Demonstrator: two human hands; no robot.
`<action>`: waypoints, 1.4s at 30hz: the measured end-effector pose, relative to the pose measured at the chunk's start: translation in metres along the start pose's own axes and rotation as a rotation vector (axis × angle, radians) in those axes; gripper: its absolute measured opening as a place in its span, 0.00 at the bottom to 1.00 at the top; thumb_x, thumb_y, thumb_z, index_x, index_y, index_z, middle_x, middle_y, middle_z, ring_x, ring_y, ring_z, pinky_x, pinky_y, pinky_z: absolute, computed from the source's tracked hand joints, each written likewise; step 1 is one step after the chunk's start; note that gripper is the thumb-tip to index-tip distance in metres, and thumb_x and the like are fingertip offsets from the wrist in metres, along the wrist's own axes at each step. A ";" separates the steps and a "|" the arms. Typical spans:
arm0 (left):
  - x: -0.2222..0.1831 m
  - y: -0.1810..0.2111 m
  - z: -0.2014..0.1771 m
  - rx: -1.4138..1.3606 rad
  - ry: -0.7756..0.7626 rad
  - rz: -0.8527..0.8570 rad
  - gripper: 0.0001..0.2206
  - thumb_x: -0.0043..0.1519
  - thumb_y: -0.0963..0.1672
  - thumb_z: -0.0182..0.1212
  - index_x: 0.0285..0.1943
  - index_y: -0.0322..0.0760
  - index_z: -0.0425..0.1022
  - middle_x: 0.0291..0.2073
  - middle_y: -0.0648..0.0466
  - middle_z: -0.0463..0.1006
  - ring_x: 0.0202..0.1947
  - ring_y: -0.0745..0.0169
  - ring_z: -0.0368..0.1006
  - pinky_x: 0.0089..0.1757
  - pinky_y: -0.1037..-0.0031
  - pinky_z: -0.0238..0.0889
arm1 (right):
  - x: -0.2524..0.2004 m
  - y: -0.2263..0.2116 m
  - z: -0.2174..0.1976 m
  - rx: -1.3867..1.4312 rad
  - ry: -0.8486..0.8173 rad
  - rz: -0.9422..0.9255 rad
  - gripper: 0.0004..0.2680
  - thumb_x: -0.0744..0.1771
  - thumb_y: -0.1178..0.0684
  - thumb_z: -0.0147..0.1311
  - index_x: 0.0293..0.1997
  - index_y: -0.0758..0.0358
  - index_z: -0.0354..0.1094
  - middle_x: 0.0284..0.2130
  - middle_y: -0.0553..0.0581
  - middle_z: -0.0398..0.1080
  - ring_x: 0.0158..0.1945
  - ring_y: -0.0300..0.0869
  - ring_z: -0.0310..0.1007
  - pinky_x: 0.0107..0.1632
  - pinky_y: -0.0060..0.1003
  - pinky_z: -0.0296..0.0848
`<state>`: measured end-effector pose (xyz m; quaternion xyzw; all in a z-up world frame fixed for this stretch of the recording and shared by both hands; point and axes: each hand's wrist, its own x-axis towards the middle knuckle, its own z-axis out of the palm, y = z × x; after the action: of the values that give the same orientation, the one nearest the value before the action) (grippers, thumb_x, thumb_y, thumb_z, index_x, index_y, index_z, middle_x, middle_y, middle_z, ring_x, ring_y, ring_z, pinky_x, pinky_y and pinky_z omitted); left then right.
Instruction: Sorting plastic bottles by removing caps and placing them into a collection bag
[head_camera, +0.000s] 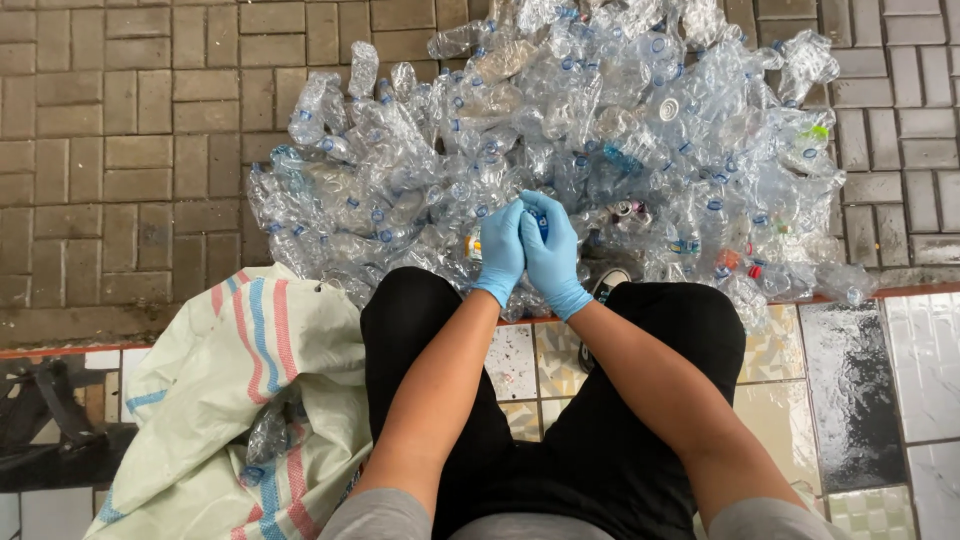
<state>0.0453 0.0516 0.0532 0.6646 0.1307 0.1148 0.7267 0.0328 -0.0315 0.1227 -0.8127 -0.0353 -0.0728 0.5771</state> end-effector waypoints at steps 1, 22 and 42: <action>0.004 -0.010 0.000 0.075 -0.018 0.076 0.14 0.69 0.42 0.54 0.31 0.34 0.82 0.28 0.41 0.82 0.38 0.47 0.80 0.44 0.66 0.71 | 0.001 0.001 0.001 -0.013 0.037 -0.010 0.10 0.69 0.53 0.53 0.56 0.51 0.73 0.47 0.54 0.77 0.52 0.47 0.77 0.58 0.44 0.71; -0.042 0.162 -0.074 0.117 -0.201 0.218 0.33 0.53 0.43 0.79 0.68 0.51 0.69 0.60 0.45 0.70 0.61 0.42 0.70 0.55 0.60 0.71 | 0.029 0.044 -0.048 0.143 -0.372 -0.268 0.22 0.73 0.37 0.43 0.71 0.63 0.60 0.54 0.66 0.68 0.56 0.54 0.72 0.59 0.49 0.71; -0.211 0.214 -0.350 0.573 0.026 -0.326 0.31 0.55 0.44 0.71 0.68 0.47 0.63 0.62 0.49 0.69 0.60 0.56 0.66 0.55 0.68 0.64 | 0.016 0.026 -0.079 -0.768 -1.081 0.270 0.20 0.69 0.38 0.46 0.63 0.58 0.70 0.57 0.62 0.73 0.60 0.53 0.71 0.64 0.47 0.63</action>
<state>-0.2715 0.3268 0.2456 0.8110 0.2716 -0.0357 0.5170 0.0461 -0.1147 0.1265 -0.8797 -0.1888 0.4091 0.1525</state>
